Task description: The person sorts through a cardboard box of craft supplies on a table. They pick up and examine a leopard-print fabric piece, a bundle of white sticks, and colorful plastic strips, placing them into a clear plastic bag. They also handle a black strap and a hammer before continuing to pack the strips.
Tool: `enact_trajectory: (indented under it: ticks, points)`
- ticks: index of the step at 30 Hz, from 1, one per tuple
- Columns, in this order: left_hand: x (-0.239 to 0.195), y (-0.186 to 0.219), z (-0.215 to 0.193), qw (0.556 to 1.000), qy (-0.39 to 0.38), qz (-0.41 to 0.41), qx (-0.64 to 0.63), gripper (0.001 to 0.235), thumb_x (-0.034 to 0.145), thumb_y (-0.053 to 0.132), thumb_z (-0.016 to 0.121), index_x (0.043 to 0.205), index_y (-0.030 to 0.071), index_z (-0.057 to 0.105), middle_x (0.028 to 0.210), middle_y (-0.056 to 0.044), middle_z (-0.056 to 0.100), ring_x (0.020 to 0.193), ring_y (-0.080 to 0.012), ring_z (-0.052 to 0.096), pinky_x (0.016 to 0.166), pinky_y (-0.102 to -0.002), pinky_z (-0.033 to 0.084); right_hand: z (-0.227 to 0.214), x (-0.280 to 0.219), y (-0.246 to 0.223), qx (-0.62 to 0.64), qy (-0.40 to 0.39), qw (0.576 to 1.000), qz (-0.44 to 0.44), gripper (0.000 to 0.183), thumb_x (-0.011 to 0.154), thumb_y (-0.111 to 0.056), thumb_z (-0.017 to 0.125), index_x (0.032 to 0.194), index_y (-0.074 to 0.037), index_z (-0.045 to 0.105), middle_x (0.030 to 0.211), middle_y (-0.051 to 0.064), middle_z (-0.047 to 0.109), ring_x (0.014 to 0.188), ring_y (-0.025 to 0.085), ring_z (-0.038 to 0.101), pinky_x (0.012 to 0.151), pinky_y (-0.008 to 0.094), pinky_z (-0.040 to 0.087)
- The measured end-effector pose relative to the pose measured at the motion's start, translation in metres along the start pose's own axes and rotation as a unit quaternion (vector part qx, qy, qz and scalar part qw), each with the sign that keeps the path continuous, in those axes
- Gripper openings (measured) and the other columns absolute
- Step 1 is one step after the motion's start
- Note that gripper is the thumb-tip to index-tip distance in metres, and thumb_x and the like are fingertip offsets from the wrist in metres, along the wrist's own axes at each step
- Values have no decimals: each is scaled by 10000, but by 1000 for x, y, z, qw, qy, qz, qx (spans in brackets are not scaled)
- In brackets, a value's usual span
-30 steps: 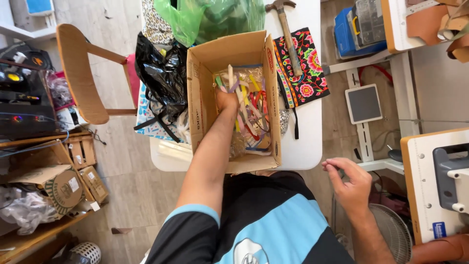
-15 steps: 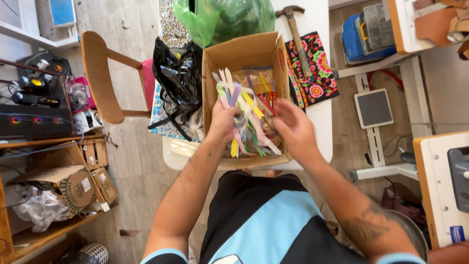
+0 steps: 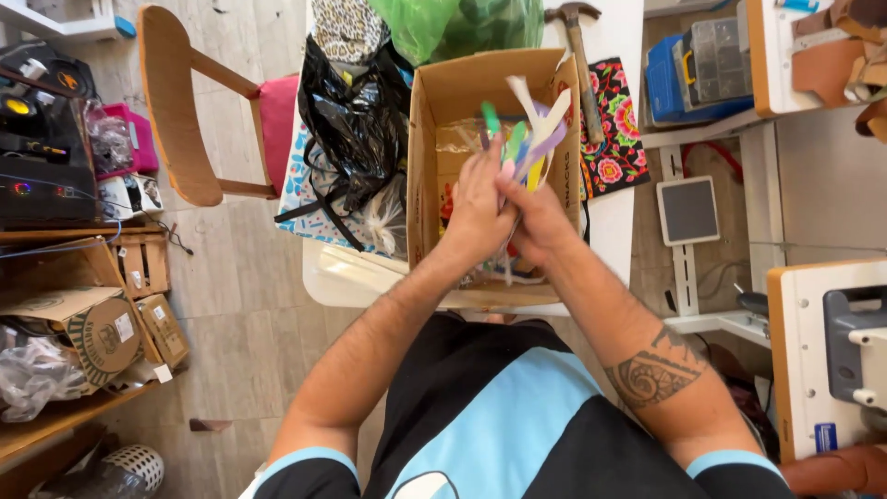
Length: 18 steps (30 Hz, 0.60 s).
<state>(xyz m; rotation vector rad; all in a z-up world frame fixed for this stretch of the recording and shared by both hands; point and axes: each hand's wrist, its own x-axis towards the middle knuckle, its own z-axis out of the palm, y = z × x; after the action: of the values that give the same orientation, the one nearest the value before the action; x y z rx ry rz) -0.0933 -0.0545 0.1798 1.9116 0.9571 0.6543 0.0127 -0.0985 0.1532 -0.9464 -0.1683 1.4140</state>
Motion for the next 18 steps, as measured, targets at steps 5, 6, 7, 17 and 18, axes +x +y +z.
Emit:
enact_trajectory:
  ticks: [5,6,7,17,18]
  points:
    - [10,22,-15,989,-46,37,136,1040,835,274,750,1653,48,148,1626,-129,403,1532,-304,285,1198,-481,275,17,1,-33,17,-7,1000,-9,341,946,-183,765,1261,-117,653,1125,64,752,1002,221,752,935,446,616]
    - [9,30,-20,988,-30,55,142,1106,819,266,758,1659,50,71,1569,-109,472,1517,-294,308,1183,-486,252,22,-2,-38,7,7,1000,-8,330,929,-159,776,1234,-109,662,1092,71,760,969,227,756,919,446,620]
    - [7,39,-26,986,-13,73,148,1174,803,258,765,1666,52,-5,1512,-89,541,1501,-284,331,1169,-491,230,28,-5,-43,-3,20,1000,-6,319,912,-135,787,1207,-101,670,1060,79,767,936,233,761,902,447,624]
    - [-68,18,-39,975,39,46,215,1102,745,413,853,1624,55,293,1614,-208,373,1502,-412,371,1121,-539,368,-31,60,14,-272,126,954,24,272,733,-13,690,992,-89,727,796,34,693,666,177,689,629,313,557]
    - [-80,14,-39,978,49,94,182,847,793,346,812,1515,93,449,1486,-157,471,1410,-373,458,1086,-494,404,-60,82,33,-438,125,890,-3,326,741,-80,728,1066,-52,723,860,134,705,815,301,702,697,421,563]
